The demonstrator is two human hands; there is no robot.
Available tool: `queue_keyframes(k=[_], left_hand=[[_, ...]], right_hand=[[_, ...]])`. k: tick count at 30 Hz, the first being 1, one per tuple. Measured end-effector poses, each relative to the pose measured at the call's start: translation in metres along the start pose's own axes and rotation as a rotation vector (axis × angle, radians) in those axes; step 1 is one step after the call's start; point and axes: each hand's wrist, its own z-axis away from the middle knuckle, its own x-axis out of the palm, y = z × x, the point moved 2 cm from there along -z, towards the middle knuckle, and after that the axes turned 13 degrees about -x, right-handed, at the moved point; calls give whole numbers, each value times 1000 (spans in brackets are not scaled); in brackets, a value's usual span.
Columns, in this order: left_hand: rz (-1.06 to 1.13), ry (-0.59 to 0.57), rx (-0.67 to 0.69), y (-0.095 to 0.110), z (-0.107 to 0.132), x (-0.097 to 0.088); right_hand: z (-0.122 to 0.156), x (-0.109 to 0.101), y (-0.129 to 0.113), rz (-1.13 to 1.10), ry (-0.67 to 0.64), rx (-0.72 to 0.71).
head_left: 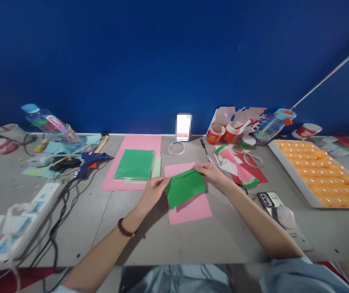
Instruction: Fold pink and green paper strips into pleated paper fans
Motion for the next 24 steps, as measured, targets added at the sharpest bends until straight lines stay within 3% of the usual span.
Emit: queue_keyframes(k=[4,7,9,11,14,16,24], left_hand=[[-263,22,70,1,1,1],[-684,122,167,1,6,2],[-935,209,288,2,11,5],[-1043,233,470,3,15,10],[-1085,76,737,0,18,20],[-1105,-52,829,-5,18,26],[-1023,-226,796,-13,31,38]], right_hand=[[-2,-1,7,145,-19,-34],[-4,-2,9,451,13,-132],[-6,-1,9,652,17,-230],[-7,2,9,764,-35,-352],[-8,8,11,821,-156,-514],[-8,10,14,881,-167,-575],[-4,13,20,1185,0,-639]])
